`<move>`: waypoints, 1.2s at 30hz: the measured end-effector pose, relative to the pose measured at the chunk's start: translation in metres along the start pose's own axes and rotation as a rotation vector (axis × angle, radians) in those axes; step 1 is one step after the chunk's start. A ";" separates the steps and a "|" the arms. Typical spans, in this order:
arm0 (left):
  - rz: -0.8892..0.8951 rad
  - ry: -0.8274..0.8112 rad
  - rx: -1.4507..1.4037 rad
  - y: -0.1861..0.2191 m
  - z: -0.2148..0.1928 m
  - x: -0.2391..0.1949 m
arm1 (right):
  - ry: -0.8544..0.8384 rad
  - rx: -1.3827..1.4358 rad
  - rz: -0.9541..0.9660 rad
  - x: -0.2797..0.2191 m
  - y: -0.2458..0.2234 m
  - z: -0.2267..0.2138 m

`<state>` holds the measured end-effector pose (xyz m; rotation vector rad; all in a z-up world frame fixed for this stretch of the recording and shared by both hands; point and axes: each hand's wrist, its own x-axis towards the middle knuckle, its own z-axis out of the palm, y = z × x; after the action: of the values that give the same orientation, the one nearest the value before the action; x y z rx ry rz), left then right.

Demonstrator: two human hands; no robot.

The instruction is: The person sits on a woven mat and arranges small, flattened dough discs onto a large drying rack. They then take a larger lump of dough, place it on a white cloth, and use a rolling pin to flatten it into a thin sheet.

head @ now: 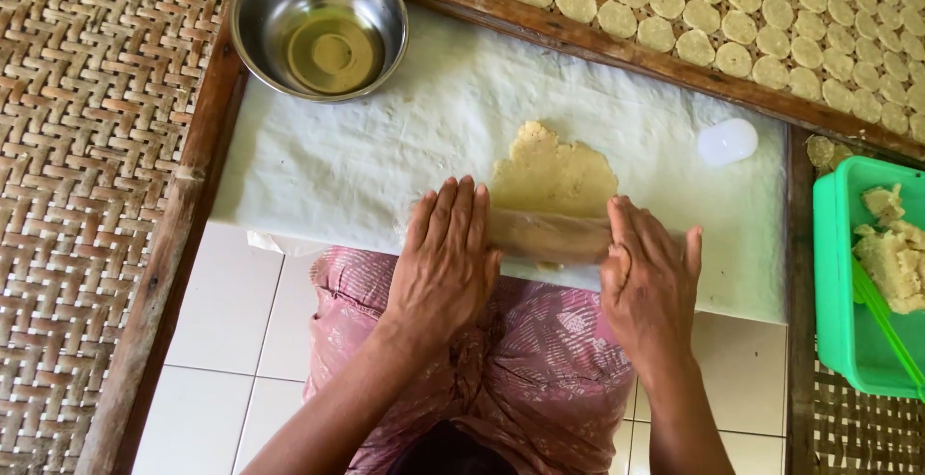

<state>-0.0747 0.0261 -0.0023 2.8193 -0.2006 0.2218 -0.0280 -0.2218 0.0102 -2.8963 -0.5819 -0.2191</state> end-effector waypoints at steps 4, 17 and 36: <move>0.026 0.002 -0.019 0.008 -0.002 -0.028 | 0.109 0.002 -0.016 -0.036 0.004 0.015; -0.009 0.061 0.027 -0.038 0.024 0.120 | 0.203 -0.036 -0.080 0.115 0.025 0.017; -0.065 -0.102 -0.005 -0.016 0.014 0.107 | -0.013 0.029 -0.090 0.103 0.028 -0.001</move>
<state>0.0340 0.0246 -0.0019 2.8292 -0.1318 0.0631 0.0773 -0.2092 0.0252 -2.8487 -0.7125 -0.2021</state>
